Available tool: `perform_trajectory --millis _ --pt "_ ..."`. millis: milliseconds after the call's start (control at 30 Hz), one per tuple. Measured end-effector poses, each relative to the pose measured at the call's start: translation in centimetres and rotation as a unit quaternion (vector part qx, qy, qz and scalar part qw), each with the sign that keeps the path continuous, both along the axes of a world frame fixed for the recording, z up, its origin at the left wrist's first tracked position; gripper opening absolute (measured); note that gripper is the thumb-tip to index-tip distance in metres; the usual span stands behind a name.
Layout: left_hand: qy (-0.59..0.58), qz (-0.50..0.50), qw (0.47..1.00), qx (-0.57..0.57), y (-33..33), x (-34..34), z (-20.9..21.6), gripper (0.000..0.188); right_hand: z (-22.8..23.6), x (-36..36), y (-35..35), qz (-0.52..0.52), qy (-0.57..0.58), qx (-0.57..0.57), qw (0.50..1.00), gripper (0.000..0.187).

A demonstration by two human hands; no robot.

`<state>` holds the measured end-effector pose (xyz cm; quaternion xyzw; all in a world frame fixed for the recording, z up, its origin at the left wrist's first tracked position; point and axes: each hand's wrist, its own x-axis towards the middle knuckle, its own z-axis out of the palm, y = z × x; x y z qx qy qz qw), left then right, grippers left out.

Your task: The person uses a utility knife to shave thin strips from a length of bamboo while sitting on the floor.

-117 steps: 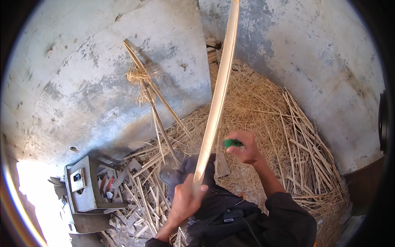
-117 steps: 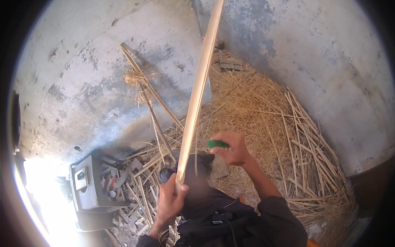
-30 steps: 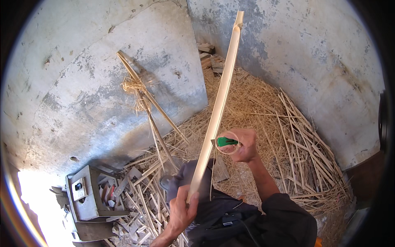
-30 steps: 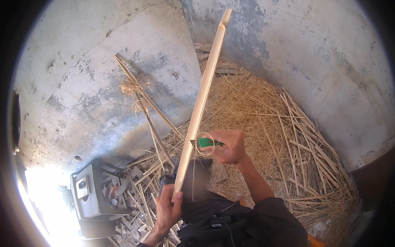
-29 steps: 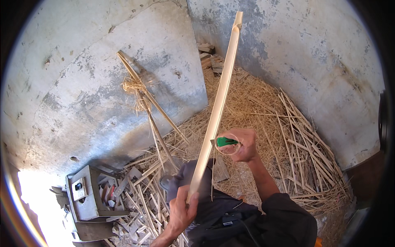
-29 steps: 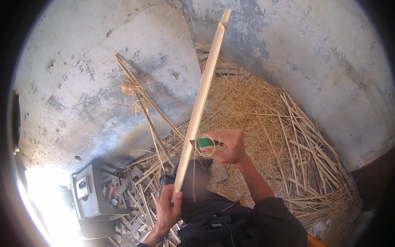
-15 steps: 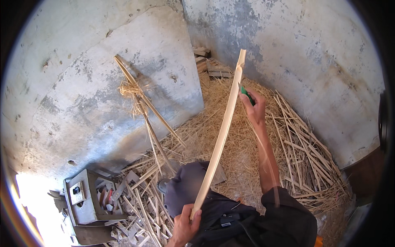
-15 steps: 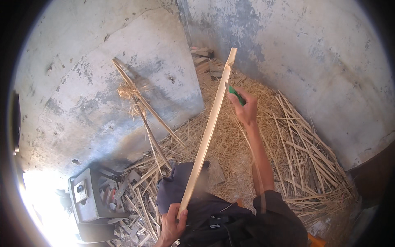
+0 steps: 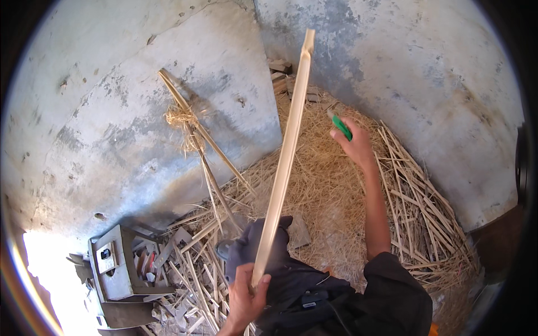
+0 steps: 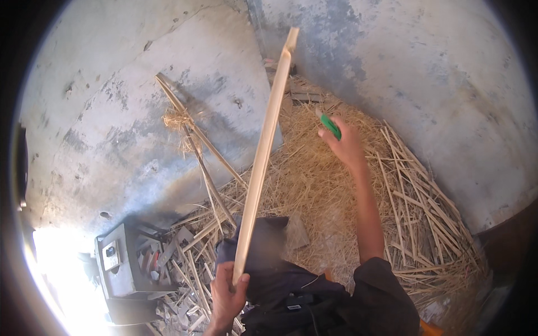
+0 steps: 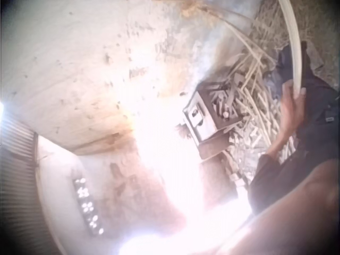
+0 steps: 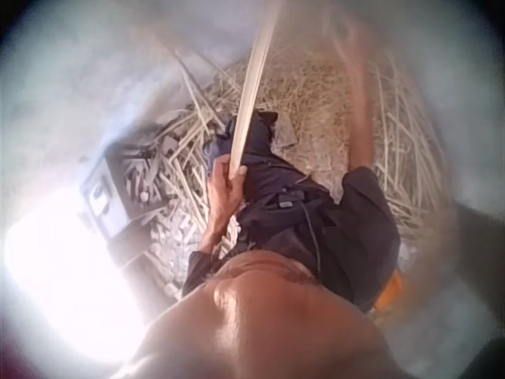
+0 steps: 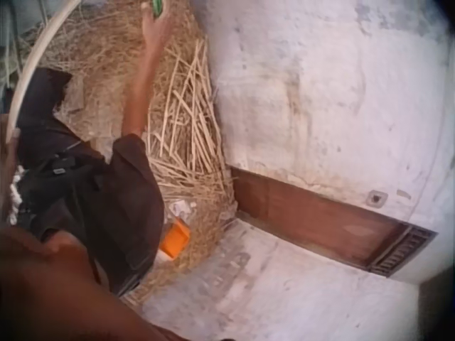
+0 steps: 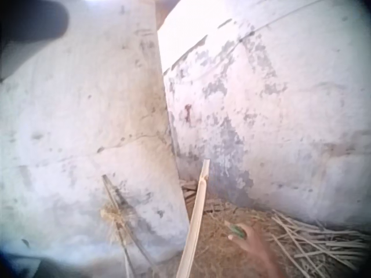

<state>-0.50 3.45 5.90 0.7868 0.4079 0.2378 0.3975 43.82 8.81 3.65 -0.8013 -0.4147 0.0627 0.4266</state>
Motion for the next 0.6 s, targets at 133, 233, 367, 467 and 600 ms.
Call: perform_trajectory --millis 133,233,367,467,600 --pt "-0.031 -0.001 0.999 0.010 1.9 2.1 1.5 0.037 -1.7 -2.1 -1.4 0.033 -0.074 -0.012 0.997 0.042" --pt "-0.065 -0.008 0.995 0.072 3.3 3.4 1.0 0.038 -1.6 -5.6 -2.0 0.119 0.045 0.105 0.986 0.041" --pt "-0.069 -0.009 0.996 0.060 4.3 4.9 1.0 0.039 -1.2 -11.9 -2.7 0.234 0.157 0.215 0.935 0.040" --pt "-0.078 -0.026 0.995 0.057 4.8 5.9 1.1 0.041 -1.2 -14.7 -3.3 0.272 0.246 0.196 0.910 0.039" --pt "-0.064 -0.049 0.996 0.032 4.9 6.5 1.5 0.044 -1.1 -16.6 -2.9 0.316 0.293 0.225 0.874 0.033"
